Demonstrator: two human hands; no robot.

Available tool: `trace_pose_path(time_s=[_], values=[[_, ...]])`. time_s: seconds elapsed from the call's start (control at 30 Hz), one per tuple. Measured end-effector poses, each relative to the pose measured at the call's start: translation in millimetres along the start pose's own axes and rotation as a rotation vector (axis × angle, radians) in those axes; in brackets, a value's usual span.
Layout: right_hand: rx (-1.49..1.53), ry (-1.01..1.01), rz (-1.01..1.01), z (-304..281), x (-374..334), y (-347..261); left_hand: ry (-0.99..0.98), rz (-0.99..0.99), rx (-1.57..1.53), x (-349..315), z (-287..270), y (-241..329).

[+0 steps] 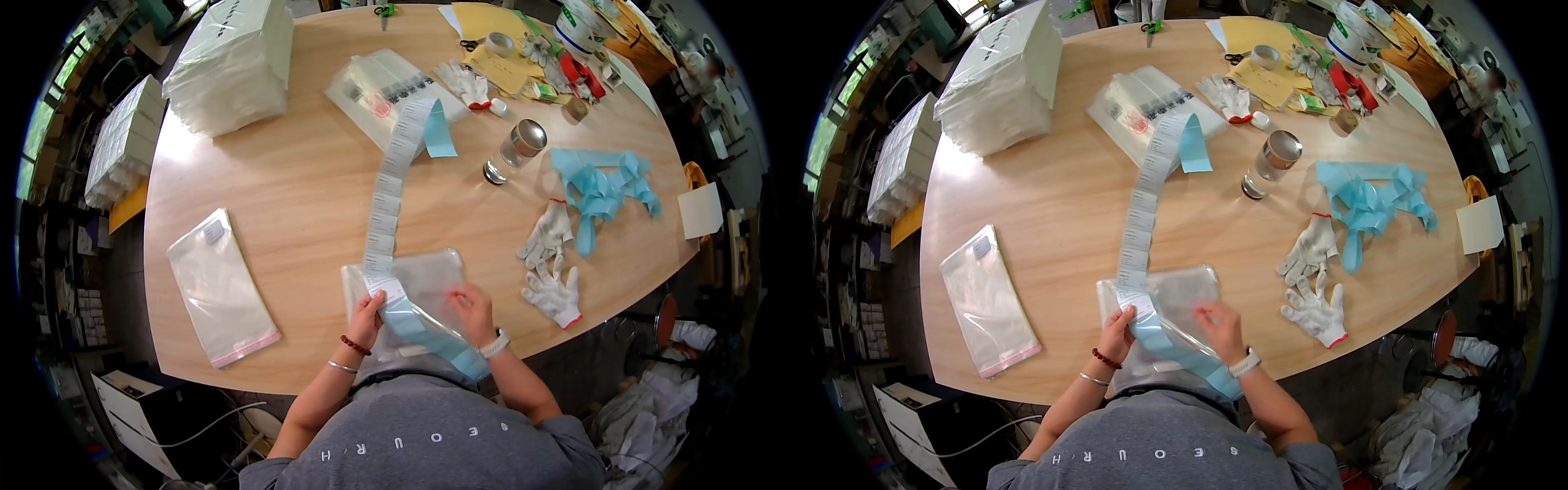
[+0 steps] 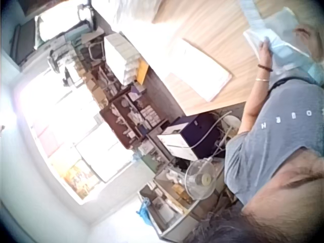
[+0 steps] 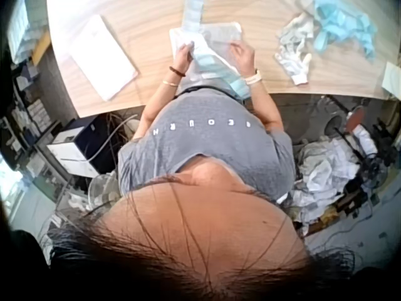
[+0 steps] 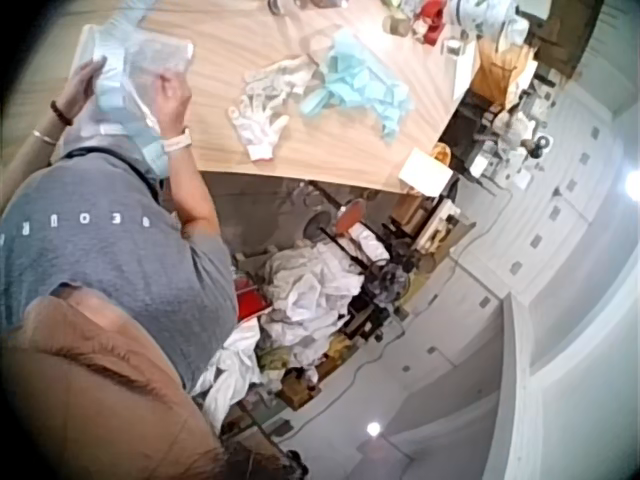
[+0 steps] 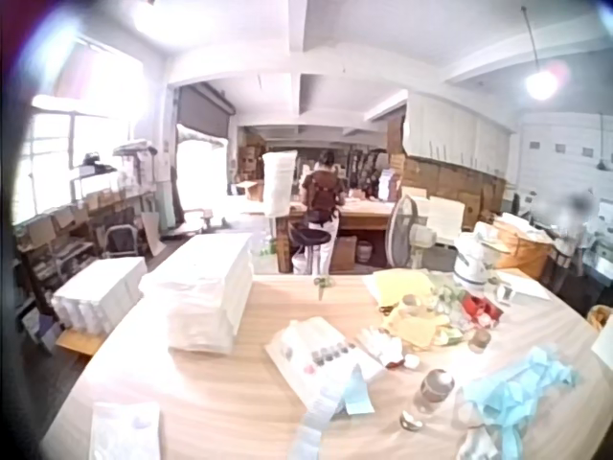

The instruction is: The person applies a long strip of printed labels onto a clear plastic bag on a wooden table. They smooth the labels with their fingers to ensure adhesion and then fold the excess strip over the bag.

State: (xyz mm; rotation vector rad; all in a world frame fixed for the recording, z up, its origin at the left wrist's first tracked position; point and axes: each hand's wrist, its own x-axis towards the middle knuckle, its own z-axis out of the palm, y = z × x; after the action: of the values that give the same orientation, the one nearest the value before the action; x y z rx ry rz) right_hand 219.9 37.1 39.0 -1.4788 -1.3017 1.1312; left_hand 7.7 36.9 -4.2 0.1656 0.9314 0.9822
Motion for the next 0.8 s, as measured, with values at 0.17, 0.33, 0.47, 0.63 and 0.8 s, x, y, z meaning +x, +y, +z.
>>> trace_pose_path(time_s=[0.17,0.33,0.47,0.63,0.8], values=[[-0.105,-0.017,0.038,-5.7,42.5,36.3,-0.009,0.014,0.047,1.4,-6.6,-4.7],[-0.22,-0.02,0.006,-2.8,49.0,39.9,-0.011,0.025,0.069,0.1,-6.2,-6.5],[-0.589,0.007,-0.213,9.5,46.7,31.6,0.008,0.031,0.085,-0.3,-6.4,-8.1],[-0.693,0.265,-0.258,7.9,62.3,12.1,0.003,0.022,0.102,0.4,-12.0,-9.4],[-0.464,-0.037,-0.096,-12.6,70.4,31.2,0.01,0.02,0.119,-2.4,-7.7,-6.4]])
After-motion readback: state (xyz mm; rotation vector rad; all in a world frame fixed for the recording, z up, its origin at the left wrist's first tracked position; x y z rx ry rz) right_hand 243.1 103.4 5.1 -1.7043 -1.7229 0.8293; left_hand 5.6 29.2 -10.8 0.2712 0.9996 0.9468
